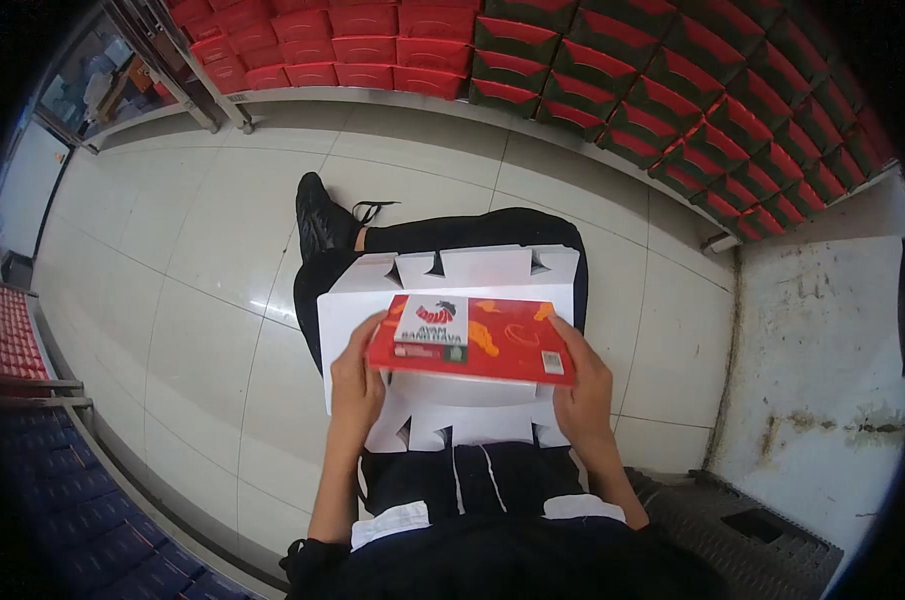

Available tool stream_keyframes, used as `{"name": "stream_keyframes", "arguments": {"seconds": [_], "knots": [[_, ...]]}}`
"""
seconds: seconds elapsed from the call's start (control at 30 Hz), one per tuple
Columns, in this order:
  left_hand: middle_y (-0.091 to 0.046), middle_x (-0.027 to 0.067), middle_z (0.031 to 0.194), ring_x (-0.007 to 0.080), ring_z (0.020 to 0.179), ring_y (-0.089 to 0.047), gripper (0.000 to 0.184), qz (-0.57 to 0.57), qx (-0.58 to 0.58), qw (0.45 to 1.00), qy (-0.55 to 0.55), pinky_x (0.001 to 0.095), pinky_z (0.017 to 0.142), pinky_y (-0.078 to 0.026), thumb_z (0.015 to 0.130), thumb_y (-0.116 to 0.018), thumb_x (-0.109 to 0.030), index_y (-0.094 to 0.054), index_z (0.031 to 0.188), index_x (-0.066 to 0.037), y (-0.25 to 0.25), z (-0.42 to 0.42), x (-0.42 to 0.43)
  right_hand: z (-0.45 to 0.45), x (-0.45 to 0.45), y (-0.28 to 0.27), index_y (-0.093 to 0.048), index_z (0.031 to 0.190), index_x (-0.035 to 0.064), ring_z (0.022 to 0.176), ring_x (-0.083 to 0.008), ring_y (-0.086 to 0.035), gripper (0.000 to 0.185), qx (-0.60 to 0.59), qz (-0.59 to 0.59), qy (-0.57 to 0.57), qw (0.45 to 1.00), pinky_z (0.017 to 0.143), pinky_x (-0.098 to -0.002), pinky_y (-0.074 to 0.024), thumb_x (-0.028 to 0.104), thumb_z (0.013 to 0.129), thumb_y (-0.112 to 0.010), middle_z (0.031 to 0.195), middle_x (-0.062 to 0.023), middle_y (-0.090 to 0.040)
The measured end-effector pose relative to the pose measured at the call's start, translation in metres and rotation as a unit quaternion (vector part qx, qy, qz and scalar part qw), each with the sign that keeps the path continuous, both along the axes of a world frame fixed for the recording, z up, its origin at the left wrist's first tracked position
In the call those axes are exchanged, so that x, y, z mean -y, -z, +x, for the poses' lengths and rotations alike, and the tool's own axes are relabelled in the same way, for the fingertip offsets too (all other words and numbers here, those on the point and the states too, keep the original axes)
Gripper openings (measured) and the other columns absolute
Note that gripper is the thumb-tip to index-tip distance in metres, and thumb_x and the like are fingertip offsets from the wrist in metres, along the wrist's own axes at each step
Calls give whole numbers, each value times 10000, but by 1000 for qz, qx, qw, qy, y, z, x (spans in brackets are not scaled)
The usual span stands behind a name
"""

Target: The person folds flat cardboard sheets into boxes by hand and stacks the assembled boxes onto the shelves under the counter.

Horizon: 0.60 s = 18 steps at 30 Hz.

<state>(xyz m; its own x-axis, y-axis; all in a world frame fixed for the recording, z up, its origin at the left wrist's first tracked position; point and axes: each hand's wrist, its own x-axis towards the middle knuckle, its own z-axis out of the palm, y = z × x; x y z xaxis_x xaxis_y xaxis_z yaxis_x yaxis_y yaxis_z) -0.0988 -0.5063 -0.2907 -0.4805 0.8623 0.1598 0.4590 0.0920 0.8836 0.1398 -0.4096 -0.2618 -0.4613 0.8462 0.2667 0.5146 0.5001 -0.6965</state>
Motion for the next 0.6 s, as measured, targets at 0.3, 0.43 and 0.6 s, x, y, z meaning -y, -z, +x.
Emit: {"name": "stream_keyframes", "arguments": {"seconds": [0.3, 0.43, 0.6], "knots": [[-537, 200, 1157, 334, 1077, -535, 417, -26, -13, 999, -13, 366, 929, -414, 837, -412, 67, -496, 1227, -56, 14, 8, 6, -9, 8, 9, -447, 1246, 27, 999, -321, -599, 478, -10, -43, 13, 999, 849, -370, -471, -67, 784, -525, 1133, -228, -566], [-507, 217, 1232, 339, 1090, -533, 448, -30, 55, 997, -37, 376, 928, -417, 823, -565, -112, -473, 1260, -69, 27, 21, 13, -9, 19, 10, -406, 1268, 20, 1067, -402, -520, 556, -28, -124, 31, 991, 891, -428, -421, 23, 751, -609, 1167, -229, -534], [-345, 263, 1363, 405, 1260, -339, 972, -71, -44, 986, 145, 428, 1051, -263, 649, -673, -500, -273, 1370, 15, 40, -4, 29, 7, 18, 12, -305, 1350, 36, 1257, -401, -347, 701, 46, -103, -56, 992, 1028, -454, -290, 156, 760, -664, 1365, -237, -331]]}}
